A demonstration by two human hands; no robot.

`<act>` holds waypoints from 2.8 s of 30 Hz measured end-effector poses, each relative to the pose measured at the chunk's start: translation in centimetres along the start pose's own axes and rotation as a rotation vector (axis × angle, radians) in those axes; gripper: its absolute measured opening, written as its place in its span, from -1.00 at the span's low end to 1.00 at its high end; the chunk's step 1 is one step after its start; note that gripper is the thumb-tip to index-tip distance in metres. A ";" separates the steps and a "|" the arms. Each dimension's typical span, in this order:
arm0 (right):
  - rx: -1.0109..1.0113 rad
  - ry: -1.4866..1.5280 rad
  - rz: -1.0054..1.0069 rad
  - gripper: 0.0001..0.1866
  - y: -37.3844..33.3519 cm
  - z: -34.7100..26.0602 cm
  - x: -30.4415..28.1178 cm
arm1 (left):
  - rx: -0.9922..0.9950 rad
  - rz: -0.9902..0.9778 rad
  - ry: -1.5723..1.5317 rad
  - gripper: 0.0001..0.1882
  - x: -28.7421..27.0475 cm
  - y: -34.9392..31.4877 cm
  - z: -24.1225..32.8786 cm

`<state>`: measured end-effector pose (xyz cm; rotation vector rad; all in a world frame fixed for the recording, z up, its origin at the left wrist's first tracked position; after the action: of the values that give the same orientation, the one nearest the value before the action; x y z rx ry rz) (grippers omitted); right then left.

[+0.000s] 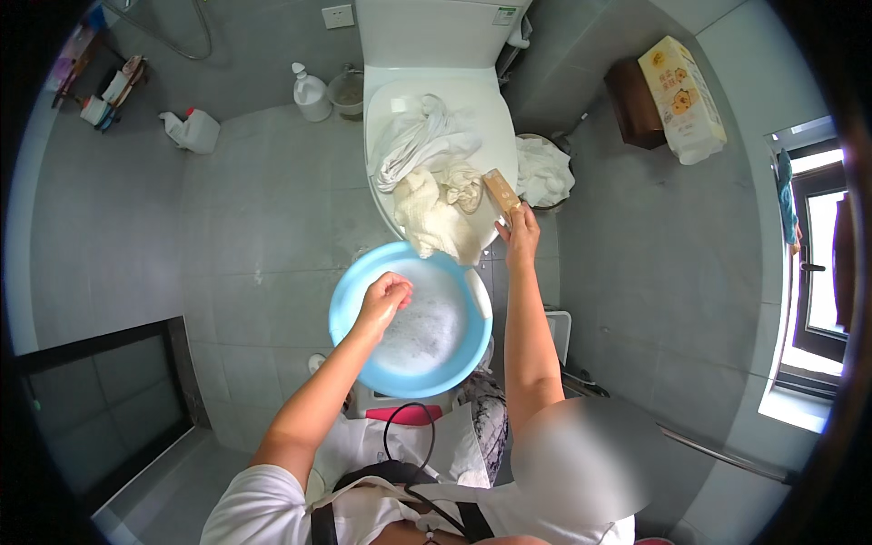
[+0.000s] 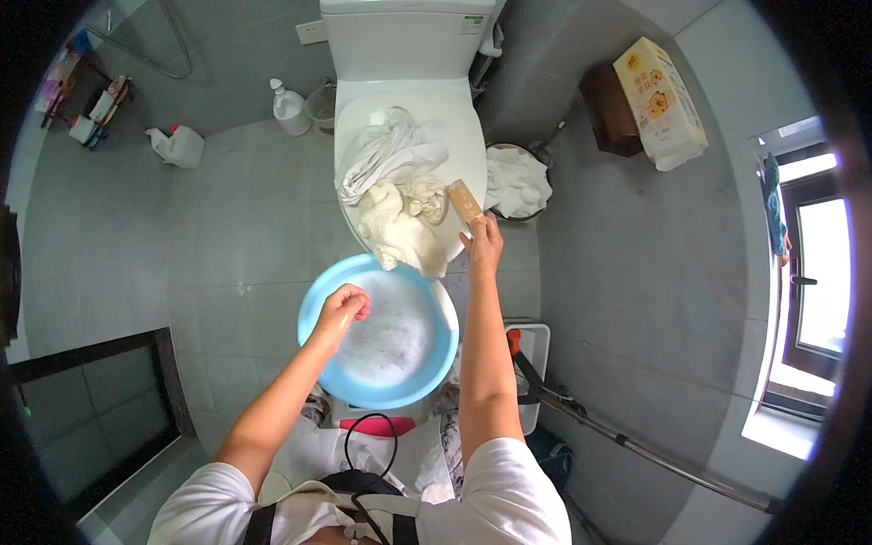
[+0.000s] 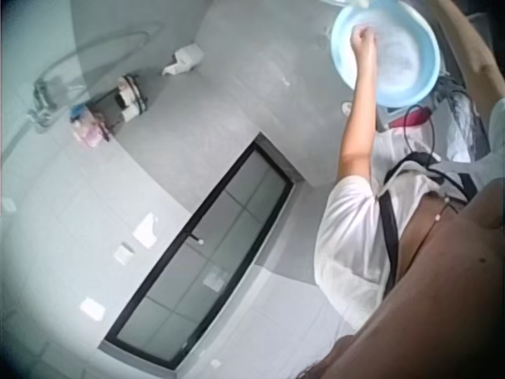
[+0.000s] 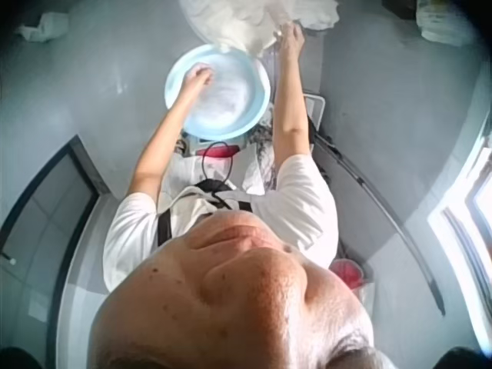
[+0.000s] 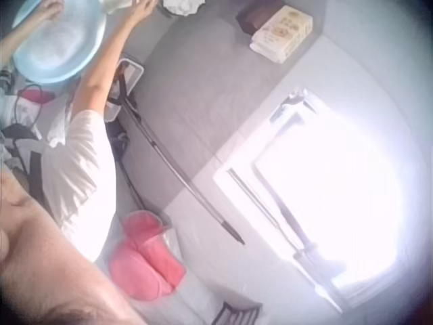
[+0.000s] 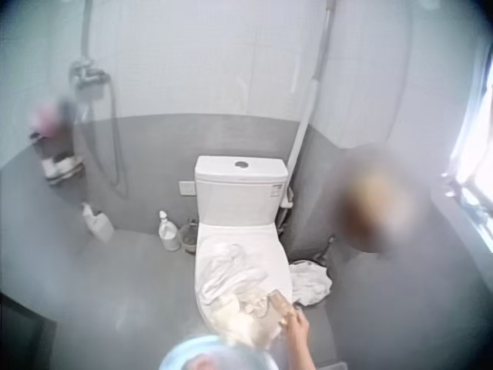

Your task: The person washes several items of clothing in a basin of soapy water by hand. They pick up a white shirt and a grey shirt from the floor, place them into the water, and vigorously scrub and rub the fabric before lifting the wet items to show them.

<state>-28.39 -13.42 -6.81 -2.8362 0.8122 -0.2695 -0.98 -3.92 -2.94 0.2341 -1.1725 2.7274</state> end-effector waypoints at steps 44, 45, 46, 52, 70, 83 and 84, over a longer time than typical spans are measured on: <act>-0.476 -1.120 1.094 -0.73 -18.7 -45.9 -38.0 | 0.984 -0.510 0.809 -0.93 47.2 -20.2 20.5; -0.520 -1.149 1.055 -0.70 -19.1 -46.2 -37.6 | 1.010 -0.485 0.807 -0.94 46.8 -20.2 20.9; -0.551 -1.107 1.040 -0.71 -19.7 -47.0 -36.2 | 1.009 -0.449 0.801 -0.94 46.0 -20.4 21.5; -0.639 -0.625 0.122 -0.91 -20.2 -48.3 -18.3 | 1.113 -0.083 0.855 -0.97 35.3 -24.4 26.4; -0.446 -0.814 -1.424 -0.77 -45.8 -27.1 25.5 | 0.778 1.241 0.633 -0.96 -28.5 -50.7 10.5; -1.005 -0.861 -1.727 -0.80 -72.5 -27.7 50.3 | 0.206 1.645 0.347 -0.97 -47.4 -68.2 -9.9; -0.988 -0.830 -1.729 -0.80 -73.1 -27.7 51.0 | 0.191 1.691 0.296 -0.96 -48.2 -69.4 -10.2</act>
<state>44.92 16.84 42.41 -2.8278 -2.1425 1.3045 59.80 46.38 28.99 -1.9036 -1.2163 3.7570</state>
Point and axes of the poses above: each hand's wrist, its own y-axis towards the middle knuckle, its own x-axis out of the palm, z = x × y, the point moved 5 cm from there along y, towards the middle knuckle, and after that the axes turned 9 degrees about -x, right-handed, at the moved point
